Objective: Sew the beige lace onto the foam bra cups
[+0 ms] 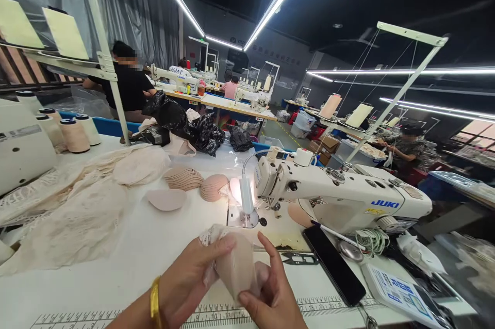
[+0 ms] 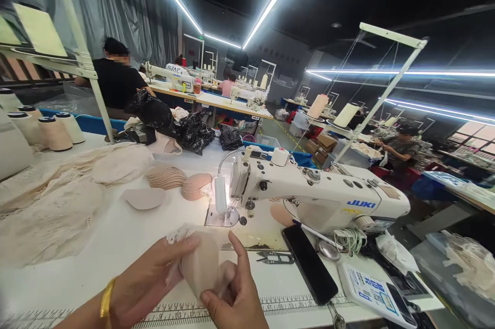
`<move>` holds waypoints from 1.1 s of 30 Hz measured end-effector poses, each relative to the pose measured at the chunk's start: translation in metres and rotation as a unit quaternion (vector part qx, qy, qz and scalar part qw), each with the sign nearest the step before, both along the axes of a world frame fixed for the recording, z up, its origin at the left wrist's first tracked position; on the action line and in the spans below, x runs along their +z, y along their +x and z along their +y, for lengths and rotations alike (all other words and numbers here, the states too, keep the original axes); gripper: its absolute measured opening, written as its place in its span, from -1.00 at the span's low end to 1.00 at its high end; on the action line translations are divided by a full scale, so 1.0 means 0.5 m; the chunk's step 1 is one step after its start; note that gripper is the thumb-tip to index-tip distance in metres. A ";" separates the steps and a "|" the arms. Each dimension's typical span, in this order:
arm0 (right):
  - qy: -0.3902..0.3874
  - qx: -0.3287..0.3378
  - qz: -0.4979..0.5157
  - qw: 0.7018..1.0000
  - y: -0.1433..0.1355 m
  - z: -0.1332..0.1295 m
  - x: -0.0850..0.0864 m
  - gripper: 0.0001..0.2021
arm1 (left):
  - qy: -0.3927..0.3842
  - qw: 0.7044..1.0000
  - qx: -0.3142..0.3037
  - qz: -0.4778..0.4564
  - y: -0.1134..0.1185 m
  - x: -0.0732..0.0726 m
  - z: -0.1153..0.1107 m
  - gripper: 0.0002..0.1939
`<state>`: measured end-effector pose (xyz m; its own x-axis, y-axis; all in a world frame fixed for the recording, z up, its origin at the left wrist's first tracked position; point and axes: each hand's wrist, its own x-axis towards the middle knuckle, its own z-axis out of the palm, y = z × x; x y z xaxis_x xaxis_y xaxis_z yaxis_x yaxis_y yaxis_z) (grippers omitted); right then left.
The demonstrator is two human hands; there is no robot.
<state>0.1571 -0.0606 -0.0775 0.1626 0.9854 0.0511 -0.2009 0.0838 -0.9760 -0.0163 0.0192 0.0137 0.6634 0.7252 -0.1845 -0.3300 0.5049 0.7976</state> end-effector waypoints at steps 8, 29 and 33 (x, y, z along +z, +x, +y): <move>0.287 0.099 -0.605 0.736 0.143 0.147 0.081 -0.71 | 0.680 0.682 -0.200 0.180 0.022 -0.045 0.118 -0.79; 0.199 0.070 -0.609 0.764 0.182 0.192 0.061 -0.62 | 0.730 0.607 -0.185 0.252 0.065 -0.054 0.206 -0.80; 0.205 0.065 -0.612 0.761 0.181 0.190 0.059 -0.63 | 0.743 0.582 -0.193 0.267 0.063 -0.062 0.211 -0.82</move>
<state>0.2477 0.0344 -0.0477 -0.3516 0.8494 0.3936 0.8051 0.4889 -0.3359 0.0154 0.1247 -0.0175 0.9657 0.1624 0.2024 0.0741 -0.9200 0.3848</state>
